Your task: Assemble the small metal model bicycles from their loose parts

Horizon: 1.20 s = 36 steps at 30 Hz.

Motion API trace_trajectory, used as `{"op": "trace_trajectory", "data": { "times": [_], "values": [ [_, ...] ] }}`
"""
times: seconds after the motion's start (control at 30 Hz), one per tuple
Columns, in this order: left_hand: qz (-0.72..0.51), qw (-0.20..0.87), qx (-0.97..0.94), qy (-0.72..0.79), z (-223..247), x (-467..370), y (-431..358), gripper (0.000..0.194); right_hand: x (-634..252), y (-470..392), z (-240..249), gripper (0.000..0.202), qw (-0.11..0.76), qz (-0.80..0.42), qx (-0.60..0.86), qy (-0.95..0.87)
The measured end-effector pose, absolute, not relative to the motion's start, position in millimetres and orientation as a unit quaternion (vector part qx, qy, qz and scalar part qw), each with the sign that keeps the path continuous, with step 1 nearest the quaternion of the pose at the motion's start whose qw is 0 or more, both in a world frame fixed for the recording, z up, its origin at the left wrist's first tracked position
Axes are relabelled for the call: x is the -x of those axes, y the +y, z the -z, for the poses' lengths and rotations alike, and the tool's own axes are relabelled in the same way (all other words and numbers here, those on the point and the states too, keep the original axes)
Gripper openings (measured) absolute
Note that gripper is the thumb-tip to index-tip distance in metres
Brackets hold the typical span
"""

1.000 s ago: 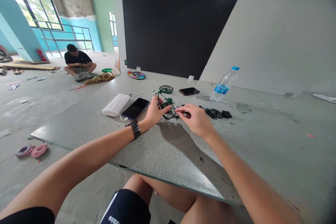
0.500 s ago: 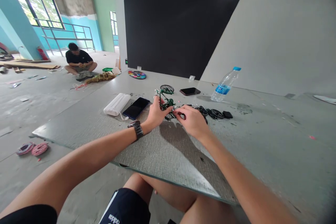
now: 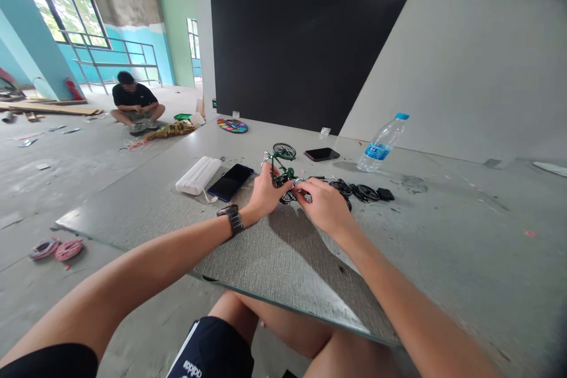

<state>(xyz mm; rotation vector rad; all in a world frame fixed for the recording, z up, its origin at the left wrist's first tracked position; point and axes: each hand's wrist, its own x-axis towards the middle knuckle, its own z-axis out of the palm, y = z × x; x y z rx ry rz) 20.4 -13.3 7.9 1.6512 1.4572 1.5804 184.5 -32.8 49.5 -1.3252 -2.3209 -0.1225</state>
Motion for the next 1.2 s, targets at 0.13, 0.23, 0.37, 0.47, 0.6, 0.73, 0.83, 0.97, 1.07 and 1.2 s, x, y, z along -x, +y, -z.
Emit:
{"op": "trace_trajectory", "data": {
  "times": [0.13,0.23,0.37,0.47,0.6,0.73,0.83,0.97,1.07,1.2],
  "values": [
    [-0.571,0.211,-0.595,0.525,-7,-21,-13,0.038,-184,-33,-49,0.016,0.232,0.041,0.474,-0.848],
    [-0.568,0.212,-0.594,0.529,-7,-21,-13,0.038,-185,-32,-48,0.015,0.238,0.036,0.467,-0.851],
    [-0.568,0.212,-0.594,0.530,-6,-20,-12,0.038,-187,-28,-45,0.015,0.250,0.033,0.454,-0.854],
    [-0.572,0.205,-0.596,0.525,-5,-20,-11,0.038,-187,-27,-43,0.014,0.258,0.028,0.435,-0.862],
    [-0.571,0.202,-0.604,0.518,-6,-20,-12,0.035,-186,-28,-43,0.017,0.259,0.032,0.413,-0.872],
    [-0.571,0.203,-0.609,0.512,-6,-20,-13,0.034,-182,-30,-41,0.020,0.246,0.043,0.424,-0.870],
    [-0.569,0.207,-0.604,0.517,-6,-20,-13,0.034,-182,-30,-43,0.019,0.253,0.030,0.425,-0.869],
    [-0.570,0.219,-0.591,0.526,-7,-18,-11,0.036,-192,-29,-52,0.017,0.246,-0.037,0.409,-0.878],
    [-0.571,0.224,-0.582,0.534,-8,-17,-10,0.038,-206,-26,-60,0.015,0.193,-0.091,0.393,-0.895],
    [-0.564,0.235,-0.582,0.536,-9,-16,-11,0.040,-221,-21,-62,0.010,0.127,-0.135,0.401,-0.897]
  ]
}}
